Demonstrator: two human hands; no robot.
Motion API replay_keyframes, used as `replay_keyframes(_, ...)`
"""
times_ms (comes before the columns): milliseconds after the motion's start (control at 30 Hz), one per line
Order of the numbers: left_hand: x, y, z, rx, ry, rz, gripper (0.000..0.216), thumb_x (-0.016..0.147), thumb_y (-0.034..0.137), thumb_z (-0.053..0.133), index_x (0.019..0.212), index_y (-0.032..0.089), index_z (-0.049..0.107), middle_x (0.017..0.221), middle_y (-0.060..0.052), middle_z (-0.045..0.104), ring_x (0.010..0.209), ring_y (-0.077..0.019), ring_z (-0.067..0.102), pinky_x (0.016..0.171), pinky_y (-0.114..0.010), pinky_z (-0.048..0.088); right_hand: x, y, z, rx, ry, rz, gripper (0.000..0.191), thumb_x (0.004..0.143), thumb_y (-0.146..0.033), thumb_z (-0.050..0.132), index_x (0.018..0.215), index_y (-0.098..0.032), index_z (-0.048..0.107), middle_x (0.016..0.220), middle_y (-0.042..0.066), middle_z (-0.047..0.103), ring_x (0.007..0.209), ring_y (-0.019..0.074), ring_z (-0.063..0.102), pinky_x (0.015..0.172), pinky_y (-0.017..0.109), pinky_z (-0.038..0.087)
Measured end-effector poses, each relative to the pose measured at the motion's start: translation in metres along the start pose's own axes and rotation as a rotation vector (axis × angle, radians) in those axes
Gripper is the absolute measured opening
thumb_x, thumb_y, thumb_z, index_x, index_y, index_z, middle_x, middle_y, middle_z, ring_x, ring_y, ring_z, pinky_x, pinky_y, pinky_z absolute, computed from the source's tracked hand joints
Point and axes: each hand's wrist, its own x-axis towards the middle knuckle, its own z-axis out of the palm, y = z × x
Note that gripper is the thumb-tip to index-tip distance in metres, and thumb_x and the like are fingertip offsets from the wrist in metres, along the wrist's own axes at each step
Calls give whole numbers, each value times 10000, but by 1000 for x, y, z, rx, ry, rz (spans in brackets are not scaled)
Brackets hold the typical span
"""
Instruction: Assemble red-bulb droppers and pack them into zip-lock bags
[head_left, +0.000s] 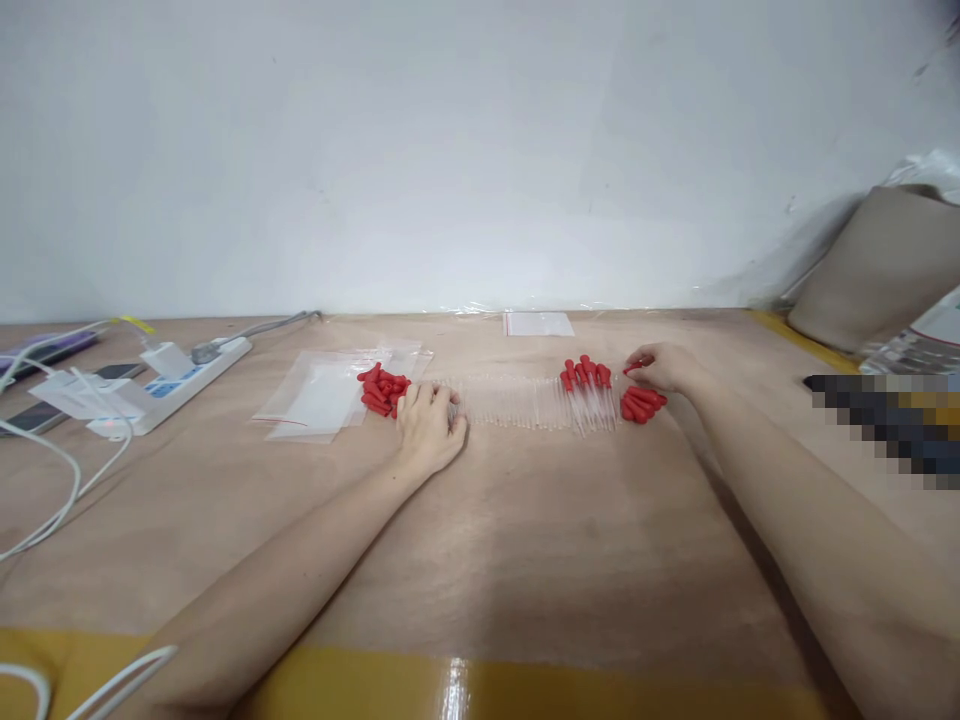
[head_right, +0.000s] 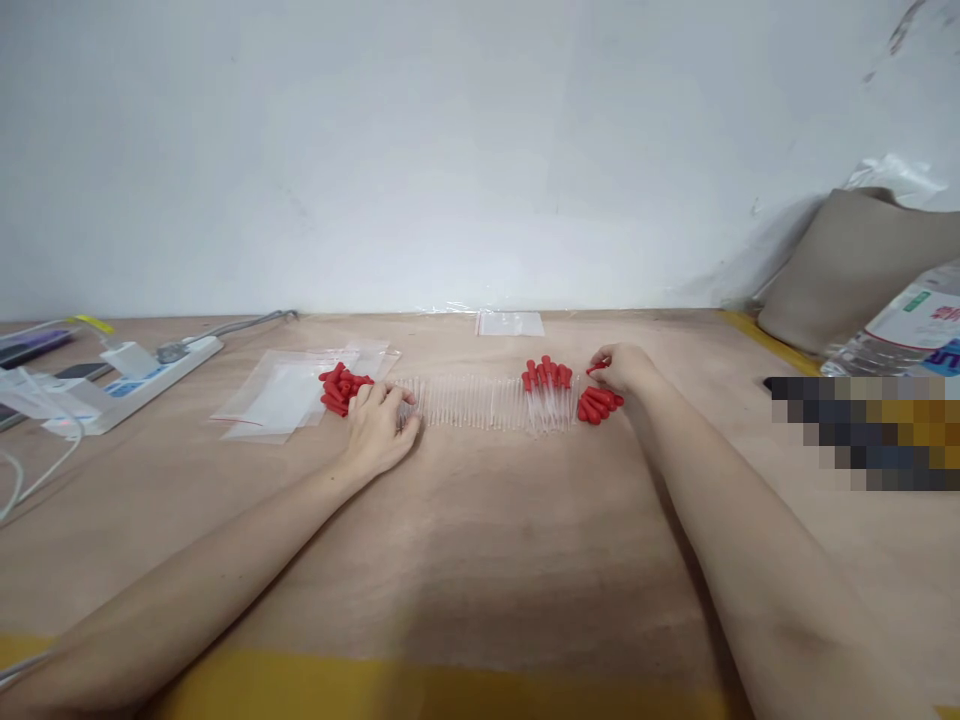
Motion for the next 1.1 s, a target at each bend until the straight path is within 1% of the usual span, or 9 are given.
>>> replay_keyframes(133,9,-3,1,17,3,-8,153,735,321,527,807,202,591,921,-89,521,893,-275,429,719,-411,344,1,7,2,-43,70,-57,183,648,-313,645,770,-178,664,742,39,595,649,159,530,573,264,391)
replay_keyframes(267,24,1,3,73,-39,13,198,743,335,510,804,176,611,947,-117,508,910,-295,427,740,-442,336,-6,1,-3,-68,269,-83,184,690,-345,599,747,-175,640,777,54,564,708,182,517,586,276,377)
replay_keyframes(367,35,6,6,148,-83,-1,211,714,311,516,760,135,624,965,-155,498,946,-328,414,757,-454,329,-20,-22,-8,32,445,-119,175,732,-322,552,779,-166,617,798,66,555,771,198,515,648,294,384)
replay_keyframes(500,47,12,12,245,-163,-70,238,679,291,527,736,87,635,984,-195,502,988,-363,400,780,-458,314,-52,-73,-1,239,587,-302,156,762,-306,524,796,-163,576,832,70,562,767,183,518,690,299,393)
replay_keyframes(567,51,14,16,253,-206,-105,242,670,281,536,740,73,637,997,-209,509,1006,-374,396,802,-469,299,-72,-99,11,338,536,-415,145,781,-309,506,810,-174,551,821,58,579,734,172,524,664,290,399)
replay_keyframes(667,57,15,21,260,-268,-143,228,668,261,542,750,68,633,1018,-223,522,1024,-383,397,828,-490,281,-99,-127,36,424,349,-569,127,804,-309,491,825,-193,538,780,41,599,679,162,534,626,287,408)
replay_keyframes(833,63,15,9,200,-214,-137,260,755,293,471,747,70,603,931,-225,557,960,-367,454,767,-472,348,-122,-135,67,463,267,-759,159,824,-242,462,942,-187,553,811,67,588,723,178,547,640,308,435)
replay_keyframes(1000,39,10,-15,-192,-206,138,218,871,274,323,898,150,500,743,-70,574,675,-196,534,630,-337,416,-130,-126,65,510,275,-790,170,839,-220,436,927,-207,580,829,67,569,769,182,543,676,319,449)
replay_keyframes(1100,14,4,-15,-325,-120,343,176,881,257,346,935,183,497,802,-46,606,725,-166,558,676,-305,424,-133,-124,62,539,258,-781,156,832,-199,451,914,-211,583,827,53,580,767,170,548,678,306,451)
